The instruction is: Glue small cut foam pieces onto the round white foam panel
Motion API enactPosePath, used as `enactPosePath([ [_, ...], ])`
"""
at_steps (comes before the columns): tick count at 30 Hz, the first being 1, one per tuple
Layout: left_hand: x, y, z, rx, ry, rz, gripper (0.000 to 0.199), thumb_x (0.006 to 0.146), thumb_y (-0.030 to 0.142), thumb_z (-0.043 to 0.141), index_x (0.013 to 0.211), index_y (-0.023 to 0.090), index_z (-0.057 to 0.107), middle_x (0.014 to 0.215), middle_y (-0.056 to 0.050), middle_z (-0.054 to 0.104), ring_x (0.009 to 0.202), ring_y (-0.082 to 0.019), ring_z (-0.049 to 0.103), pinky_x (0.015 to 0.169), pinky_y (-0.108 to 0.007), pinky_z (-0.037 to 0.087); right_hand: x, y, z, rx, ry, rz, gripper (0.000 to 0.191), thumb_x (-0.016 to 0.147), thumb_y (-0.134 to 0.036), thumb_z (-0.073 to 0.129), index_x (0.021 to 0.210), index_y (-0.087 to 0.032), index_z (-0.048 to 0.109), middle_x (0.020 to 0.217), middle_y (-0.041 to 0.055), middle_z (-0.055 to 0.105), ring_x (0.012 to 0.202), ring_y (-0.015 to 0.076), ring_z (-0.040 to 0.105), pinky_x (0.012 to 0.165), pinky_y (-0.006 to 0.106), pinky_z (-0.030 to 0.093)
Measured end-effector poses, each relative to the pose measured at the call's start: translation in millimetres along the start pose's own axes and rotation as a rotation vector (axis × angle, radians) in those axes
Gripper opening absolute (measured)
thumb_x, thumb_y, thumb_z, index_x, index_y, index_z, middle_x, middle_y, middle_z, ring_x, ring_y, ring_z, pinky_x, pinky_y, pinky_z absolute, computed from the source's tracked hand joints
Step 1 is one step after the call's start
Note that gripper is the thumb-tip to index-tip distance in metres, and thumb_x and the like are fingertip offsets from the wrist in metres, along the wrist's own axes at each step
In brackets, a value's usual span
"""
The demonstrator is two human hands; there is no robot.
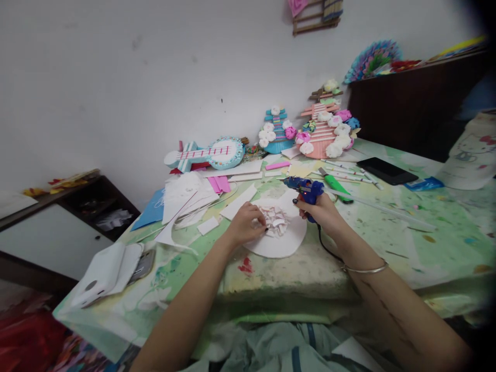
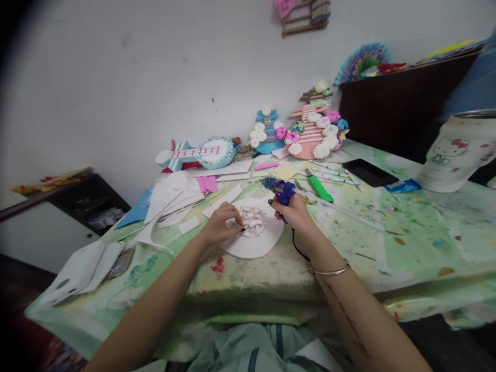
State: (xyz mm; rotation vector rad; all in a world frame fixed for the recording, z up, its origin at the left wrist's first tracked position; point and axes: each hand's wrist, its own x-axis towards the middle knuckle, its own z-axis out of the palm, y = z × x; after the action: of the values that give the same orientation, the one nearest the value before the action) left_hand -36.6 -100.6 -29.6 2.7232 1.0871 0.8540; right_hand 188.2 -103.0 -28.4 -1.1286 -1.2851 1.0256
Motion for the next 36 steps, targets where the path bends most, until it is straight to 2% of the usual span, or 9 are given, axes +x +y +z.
enactPosePath([
  [4, 0, 1, -2.6, -0.008, -0.006, 0.012, 0.006, 0.066, 0.016, 0.065, 0.062, 0.019, 0.061, 0.071, -0.003, 0.063, 0.077, -0.017, 0.053, 0.077, -0.032, 0.041, 1, 1, 0, -0.019, -0.001, -0.008, 0.022, 0.061, -0.028, 0.069, 0.069, -0.019, 0.05, 0.046, -0.0043, 0.052, 0.04, 0.0104, 0.05, 0.041, 0.023, 0.043],
  [6, 0, -2, -8.0, -0.002, -0.015, -0.072, 0.004, 0.067, 0.019, 0.065, 0.064, 0.019, 0.062, 0.074, -0.002, 0.064, 0.078, -0.016, 0.055, 0.076, -0.029, 0.042, 1, 3, -1, -0.034, 0.002, -0.016, 0.021, 0.061, -0.029, 0.068, 0.069, -0.019, 0.051, 0.047, -0.0037, 0.053, 0.041, 0.0106, 0.051, 0.042, 0.023, 0.043],
  [10, -8, -27, -30.5, 0.209, 0.063, -0.598, 0.009, 0.077, 0.027, 0.055, 0.078, 0.021, 0.062, 0.084, -0.003, 0.067, 0.081, -0.016, 0.06, 0.075, -0.027, 0.043, 4, 6, -3, -0.101, 0.04, -0.019, 0.019, 0.061, -0.029, 0.066, 0.068, -0.018, 0.052, 0.046, -0.0037, 0.053, 0.04, 0.0107, 0.051, 0.041, 0.023, 0.043],
  [12, -19, -46, -45.0, 0.305, 0.107, -0.774, 0.012, 0.078, 0.023, 0.051, 0.084, 0.018, 0.061, 0.091, -0.008, 0.067, 0.089, -0.021, 0.06, 0.077, -0.032, 0.042, 5, 9, -4, -0.158, 0.066, -0.022, 0.016, 0.061, -0.027, 0.066, 0.066, -0.018, 0.053, 0.045, -0.0034, 0.053, 0.039, 0.011, 0.05, 0.041, 0.023, 0.043],
  [17, -50, -78, -67.7, 0.391, 0.019, -1.101, 0.03, 0.058, 0.031, 0.071, 0.081, 0.016, 0.06, 0.096, -0.017, 0.066, 0.098, -0.036, 0.057, 0.075, -0.039, 0.042, 11, 21, -9, -0.333, 0.124, -0.033, 0.008, 0.059, -0.022, 0.063, 0.065, -0.019, 0.058, 0.048, -0.0014, 0.057, 0.043, 0.0142, 0.053, 0.045, 0.026, 0.043],
  [22, -53, -79, -65.6, 0.291, -0.109, -1.088, 0.045, 0.046, 0.036, 0.078, 0.084, 0.019, 0.06, 0.109, -0.013, 0.064, 0.102, -0.032, 0.057, 0.076, -0.034, 0.043, 14, 25, -12, -0.511, 0.18, -0.058, 0.01, 0.054, -0.022, 0.067, 0.06, -0.021, 0.059, 0.049, -0.0015, 0.057, 0.048, 0.0164, 0.053, 0.045, 0.027, 0.037],
  [26, -50, -76, -63.2, 0.229, -0.155, -1.071, 0.043, 0.046, 0.032, 0.078, 0.082, 0.019, 0.059, 0.101, -0.012, 0.067, 0.093, -0.031, 0.061, 0.072, -0.033, 0.044, 13, 25, -11, -0.577, 0.172, -0.08, 0.009, 0.057, -0.025, 0.066, 0.059, -0.021, 0.059, 0.048, -0.001, 0.057, 0.048, 0.017, 0.053, 0.045, 0.027, 0.035],
  [31, -49, -71, -64.9, 0.213, -0.115, -1.053, 0.039, 0.05, 0.031, 0.075, 0.081, 0.018, 0.058, 0.098, -0.012, 0.066, 0.089, -0.029, 0.062, 0.067, -0.032, 0.044, 11, 26, -12, -0.6, 0.183, -0.071, 0.011, 0.069, -0.031, 0.058, 0.067, -0.02, 0.058, 0.044, -0.0001, 0.057, 0.042, 0.0167, 0.053, 0.044, 0.028, 0.038],
  [36, -43, -61, -61.8, 0.208, -0.009, -1.012, 0.042, 0.059, 0.029, 0.069, 0.097, 0.018, 0.053, 0.107, -0.011, 0.063, 0.092, -0.024, 0.06, 0.068, -0.028, 0.044, 5, 13, -16, -0.677, 0.364, -0.133, 0.022, 0.073, -0.038, 0.055, 0.083, -0.019, 0.059, 0.054, 0.0021, 0.058, 0.047, 0.0186, 0.053, 0.048, 0.03, 0.036],
])
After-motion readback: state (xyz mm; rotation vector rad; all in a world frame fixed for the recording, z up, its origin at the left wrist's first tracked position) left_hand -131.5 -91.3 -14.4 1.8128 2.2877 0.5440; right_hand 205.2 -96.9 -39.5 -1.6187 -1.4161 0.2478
